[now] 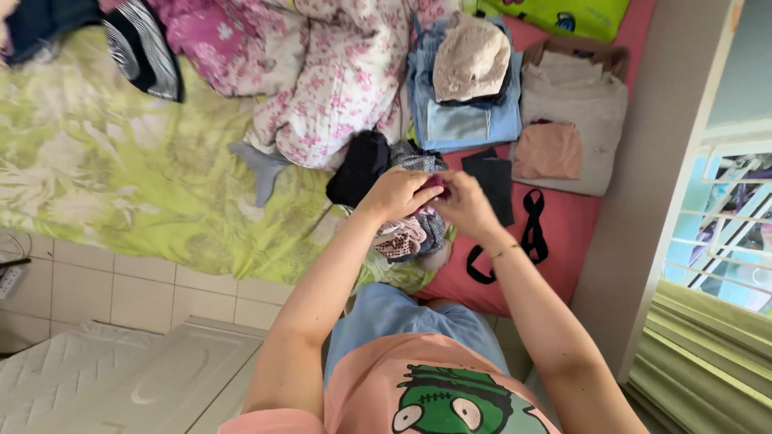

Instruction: Taking clothes out of a closet and sorting them on a bed.

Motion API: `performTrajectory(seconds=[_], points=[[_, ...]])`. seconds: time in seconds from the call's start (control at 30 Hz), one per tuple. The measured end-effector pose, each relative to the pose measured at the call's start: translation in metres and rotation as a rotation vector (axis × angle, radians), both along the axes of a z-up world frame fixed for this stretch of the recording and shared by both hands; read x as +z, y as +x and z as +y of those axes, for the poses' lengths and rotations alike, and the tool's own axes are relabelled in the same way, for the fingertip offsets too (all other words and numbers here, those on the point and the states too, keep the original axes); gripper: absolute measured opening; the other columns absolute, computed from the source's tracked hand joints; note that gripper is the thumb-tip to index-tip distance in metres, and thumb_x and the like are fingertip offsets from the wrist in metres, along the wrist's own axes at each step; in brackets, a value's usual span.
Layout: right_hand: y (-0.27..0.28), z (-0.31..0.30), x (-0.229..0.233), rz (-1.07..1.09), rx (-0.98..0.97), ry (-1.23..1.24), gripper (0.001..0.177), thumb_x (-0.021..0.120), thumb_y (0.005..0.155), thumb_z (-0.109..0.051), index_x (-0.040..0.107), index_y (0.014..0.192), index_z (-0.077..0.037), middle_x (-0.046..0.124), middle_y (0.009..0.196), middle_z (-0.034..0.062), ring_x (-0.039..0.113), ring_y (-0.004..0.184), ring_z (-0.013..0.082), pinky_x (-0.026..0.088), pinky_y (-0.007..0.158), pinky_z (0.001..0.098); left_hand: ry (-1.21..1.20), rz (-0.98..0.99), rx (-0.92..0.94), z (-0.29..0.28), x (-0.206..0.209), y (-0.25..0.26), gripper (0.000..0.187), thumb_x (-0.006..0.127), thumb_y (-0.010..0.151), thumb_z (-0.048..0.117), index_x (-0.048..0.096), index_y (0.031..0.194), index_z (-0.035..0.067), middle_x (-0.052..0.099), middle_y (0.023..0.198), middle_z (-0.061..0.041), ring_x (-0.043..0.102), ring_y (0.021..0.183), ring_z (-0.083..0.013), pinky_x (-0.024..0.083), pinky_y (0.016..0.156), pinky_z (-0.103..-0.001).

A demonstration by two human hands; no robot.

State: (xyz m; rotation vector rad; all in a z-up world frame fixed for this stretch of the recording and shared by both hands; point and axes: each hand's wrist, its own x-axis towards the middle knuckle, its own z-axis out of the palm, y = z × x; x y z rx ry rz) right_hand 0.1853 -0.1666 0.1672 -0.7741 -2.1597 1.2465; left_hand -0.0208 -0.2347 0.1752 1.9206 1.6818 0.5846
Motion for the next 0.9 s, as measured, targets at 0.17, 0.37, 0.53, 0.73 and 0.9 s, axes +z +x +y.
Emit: performTrajectory(seconds=[0.17,0.37,0.53,0.73,0.9], points=[[0.031,0.05,0.053,0.143,0.013,-0.585,0.006,0.068,0.103,-0.002,0.063,0.1,0.0,0.075,0.1,0.0099,0.073,0.094,0.0172,0.06,0.089,0.0326,-0.153,-0.589,0.033,-0.001,0.11,-0.024,0.048,0.077,0.083,0.037,0.066,0.117,0.004,0.077,0.095,-0.014,0.076,0.084,-0.028,0.058,0.076,-0.04],[0.059,0.079,0.081,0.232,0.015,-0.733,0.013,0.07,0.106,-0.008,0.058,0.102,-0.004,0.07,0.097,0.0074,0.066,0.086,0.0166,0.046,0.07,0.0253,-0.426,-0.84,0.115,-0.025,0.034,-0.028,0.035,0.07,0.091,0.019,0.069,0.124,0.007,0.078,0.106,-0.007,0.07,0.095,-0.0178,0.056,0.088,-0.034],[-0.003,0.011,0.114,-0.133,0.196,-0.695,0.05,0.081,0.083,-0.017,0.054,0.124,-0.01,0.066,0.112,0.005,0.064,0.104,0.0131,0.056,0.086,0.0294,-0.464,-1.482,0.455,0.003,0.073,0.001,0.046,0.063,0.101,0.028,0.057,0.142,0.009,0.067,0.116,-0.006,0.063,0.099,-0.0198,0.052,0.085,-0.037],[0.0,0.013,0.062,-0.09,-0.099,-0.519,0.04,0.081,0.085,-0.01,0.065,0.121,-0.001,0.069,0.111,0.011,0.065,0.096,0.0181,0.054,0.082,0.0306,-0.458,-1.388,0.546,0.013,0.08,-0.017,0.062,0.053,0.106,0.043,0.036,0.156,0.011,0.055,0.142,-0.004,0.055,0.128,-0.0156,0.045,0.105,-0.034],[0.033,0.046,0.077,0.196,-0.114,-0.512,0.012,0.072,0.094,-0.001,0.067,0.105,0.001,0.073,0.115,0.0059,0.068,0.094,0.0118,0.058,0.085,0.0258,-0.284,-1.188,0.549,-0.001,0.105,-0.037,0.063,0.048,0.107,0.043,0.041,0.156,0.004,0.056,0.15,-0.008,0.056,0.132,-0.0169,0.043,0.111,-0.033]])
